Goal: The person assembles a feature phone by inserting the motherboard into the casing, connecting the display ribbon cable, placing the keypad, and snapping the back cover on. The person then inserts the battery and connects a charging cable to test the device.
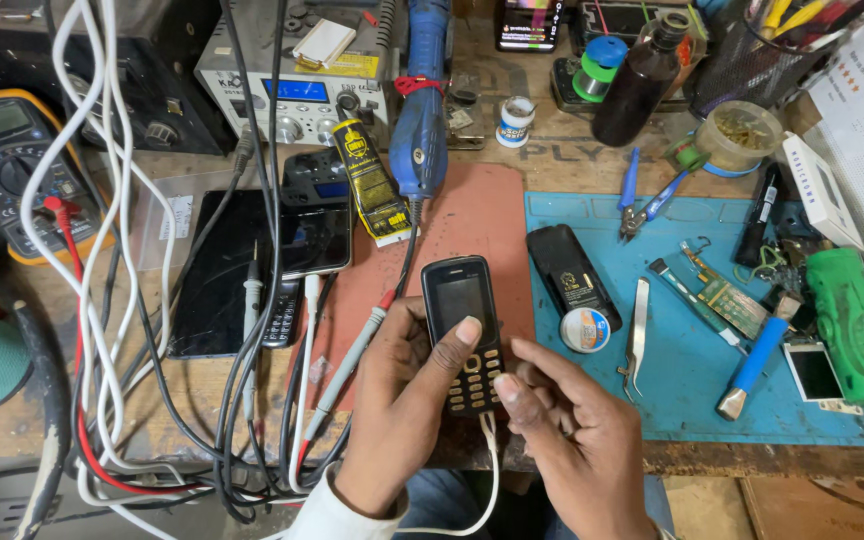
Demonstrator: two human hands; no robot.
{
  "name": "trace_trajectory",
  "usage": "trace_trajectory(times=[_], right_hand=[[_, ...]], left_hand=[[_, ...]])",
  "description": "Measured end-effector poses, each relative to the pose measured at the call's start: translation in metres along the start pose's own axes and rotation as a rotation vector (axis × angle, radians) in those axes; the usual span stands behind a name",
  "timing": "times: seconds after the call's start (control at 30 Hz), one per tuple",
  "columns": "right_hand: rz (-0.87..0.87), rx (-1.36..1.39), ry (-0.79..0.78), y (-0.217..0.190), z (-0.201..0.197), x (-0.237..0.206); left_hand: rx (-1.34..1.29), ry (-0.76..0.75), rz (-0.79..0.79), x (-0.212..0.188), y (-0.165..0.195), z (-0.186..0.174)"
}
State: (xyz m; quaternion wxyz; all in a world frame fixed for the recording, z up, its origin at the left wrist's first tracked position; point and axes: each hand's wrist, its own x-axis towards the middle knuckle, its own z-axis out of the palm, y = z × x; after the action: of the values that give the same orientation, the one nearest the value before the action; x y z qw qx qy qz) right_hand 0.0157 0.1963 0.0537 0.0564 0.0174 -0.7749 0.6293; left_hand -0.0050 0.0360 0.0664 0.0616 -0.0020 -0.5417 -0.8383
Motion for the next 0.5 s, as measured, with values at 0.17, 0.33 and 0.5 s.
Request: trace_trajectory(times=[0.17, 0.33, 0.5], right_hand=[[0.093, -0.021, 0.005, 0.002, -0.006, 0.000], [0.181, -0.095, 0.004, 0.008, -0.010, 0.001], [0.197, -0.061, -0.007, 0.016, -0.016, 0.004]], left_hand=[[-0.041, 0.013, -0.037, 0.000, 0.000, 0.003], [-0.044, -0.024, -0.007, 0.000, 0.000, 0.003], [-0.051, -0.044, -0.044, 0.000, 0.000, 0.005]])
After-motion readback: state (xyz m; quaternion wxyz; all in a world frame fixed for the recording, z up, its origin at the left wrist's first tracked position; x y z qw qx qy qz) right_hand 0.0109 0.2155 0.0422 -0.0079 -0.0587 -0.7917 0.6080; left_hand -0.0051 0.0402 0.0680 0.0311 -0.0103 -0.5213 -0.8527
